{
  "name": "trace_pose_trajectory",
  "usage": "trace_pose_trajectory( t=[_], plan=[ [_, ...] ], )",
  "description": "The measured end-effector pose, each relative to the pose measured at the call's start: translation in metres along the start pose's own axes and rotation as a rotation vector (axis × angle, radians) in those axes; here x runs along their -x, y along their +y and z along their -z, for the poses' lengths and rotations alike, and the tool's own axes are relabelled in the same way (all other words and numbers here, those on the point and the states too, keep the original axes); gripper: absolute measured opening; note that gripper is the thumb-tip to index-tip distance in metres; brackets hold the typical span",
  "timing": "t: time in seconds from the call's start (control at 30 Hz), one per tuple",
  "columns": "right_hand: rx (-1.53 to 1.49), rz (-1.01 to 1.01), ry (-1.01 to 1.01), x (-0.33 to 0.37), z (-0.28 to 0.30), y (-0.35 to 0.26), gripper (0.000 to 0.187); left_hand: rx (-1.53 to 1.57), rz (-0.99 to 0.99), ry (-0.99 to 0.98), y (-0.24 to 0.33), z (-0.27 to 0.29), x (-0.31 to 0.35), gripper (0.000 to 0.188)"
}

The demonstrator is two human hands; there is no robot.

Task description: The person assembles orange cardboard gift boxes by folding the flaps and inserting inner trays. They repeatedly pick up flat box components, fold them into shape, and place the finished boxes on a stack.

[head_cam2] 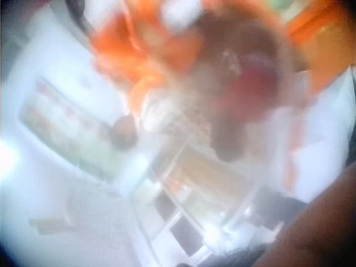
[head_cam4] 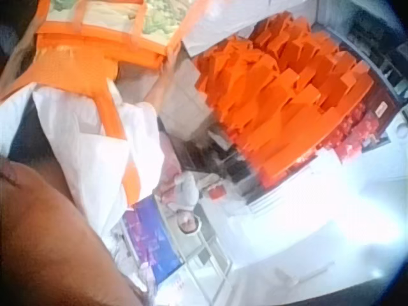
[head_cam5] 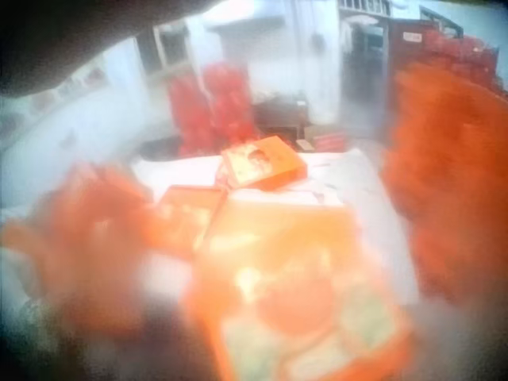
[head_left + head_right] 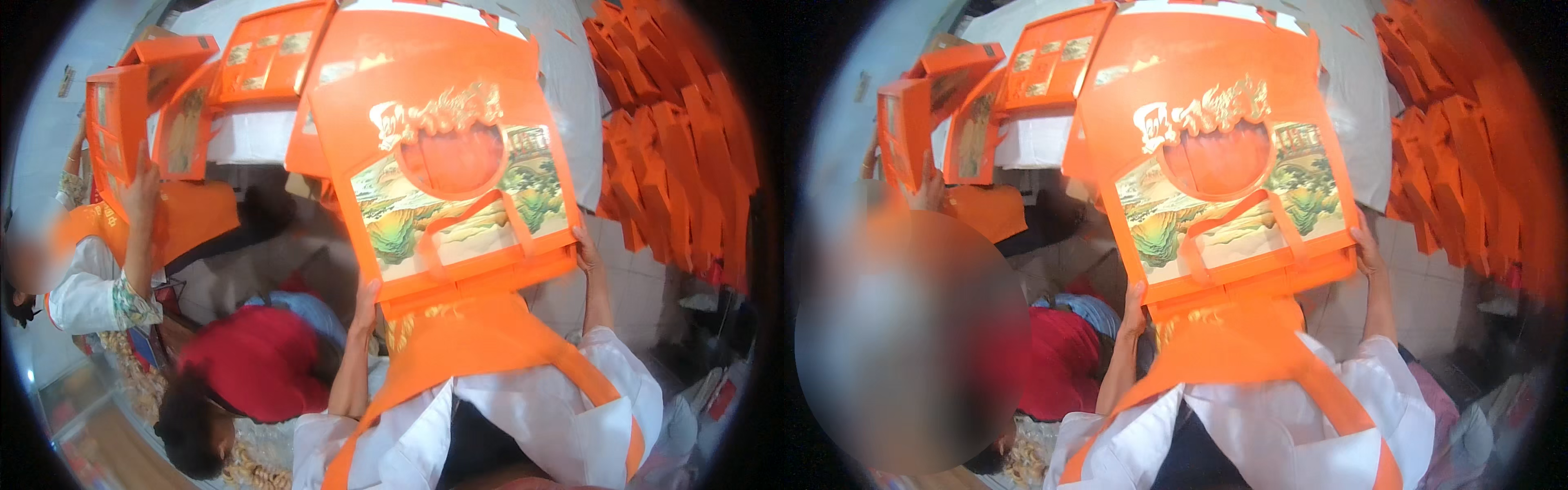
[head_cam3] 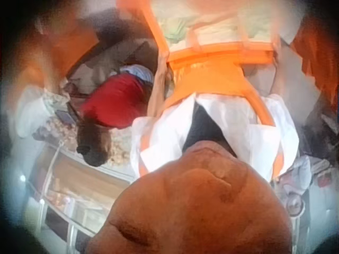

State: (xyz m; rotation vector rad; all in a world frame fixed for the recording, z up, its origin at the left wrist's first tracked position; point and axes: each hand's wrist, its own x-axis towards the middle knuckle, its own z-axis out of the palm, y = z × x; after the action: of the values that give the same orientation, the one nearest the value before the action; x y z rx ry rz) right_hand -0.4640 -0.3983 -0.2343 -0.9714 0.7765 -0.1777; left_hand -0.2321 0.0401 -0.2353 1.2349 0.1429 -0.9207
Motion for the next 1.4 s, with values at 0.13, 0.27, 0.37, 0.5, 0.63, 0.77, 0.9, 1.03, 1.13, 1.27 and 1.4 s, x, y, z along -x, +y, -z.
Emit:
trace_pose_trajectory(
  t=[0.13, 0.27, 0.37, 0.5, 0.63, 0.77, 0.9, 1.03, 1.13, 1.27, 1.4],
  plan=[
    [-0.008, -0.031, -0.037, 0.010, -0.020, -0.015, 0.061, 0.006, 0.153, -0.001, -0.001, 0.017, 0.013, 0.053],
    [0.091, 0.063, 0.037, 0.030, -0.018, -0.022, 0.061, -0.187, -0.035, 0.010, 0.019, 0.004, 0.032, 0.059],
    [0.391, 0.213, -0.016, 0.053, -0.049, -0.082, 0.059, -0.625, -0.374, -0.019, 0.103, -0.045, 0.059, 0.043],
    [0.805, 0.508, 0.151, 0.036, -0.144, -0.179, 0.049, -0.917, -0.486, 0.353, 0.218, -0.088, 0.027, 0.043],
    [1.087, 0.719, 0.205, -0.041, -0.152, -0.253, 0.048, -1.214, -0.655, 0.316, 0.311, -0.101, -0.032, 0.051],
    [1.162, 0.636, 0.066, -0.106, -0.148, -0.295, 0.046, -0.988, -0.576, 0.306, 0.336, -0.140, -0.088, 0.056],
    [1.319, 0.522, -0.148, -0.175, -0.138, -0.299, 0.034, -1.184, -0.374, 0.219, 0.337, -0.103, -0.155, 0.055],
    [1.175, 0.216, -0.190, -0.197, -0.106, -0.200, 0.037, -0.749, -0.227, -0.086, 0.222, -0.101, -0.167, 0.040],
    [1.017, 0.058, -0.484, -0.170, -0.119, -0.117, 0.034, -0.856, -0.034, -0.403, 0.129, -0.119, -0.175, 0.044],
    [0.739, 0.094, -0.030, -0.200, -0.074, -0.097, 0.041, -0.654, -0.128, 0.060, 0.132, -0.097, -0.175, 0.031],
    [0.519, 0.170, 0.174, -0.236, -0.070, -0.112, 0.045, -0.611, -0.584, 0.483, 0.213, -0.059, -0.227, 0.030]
  ],
)
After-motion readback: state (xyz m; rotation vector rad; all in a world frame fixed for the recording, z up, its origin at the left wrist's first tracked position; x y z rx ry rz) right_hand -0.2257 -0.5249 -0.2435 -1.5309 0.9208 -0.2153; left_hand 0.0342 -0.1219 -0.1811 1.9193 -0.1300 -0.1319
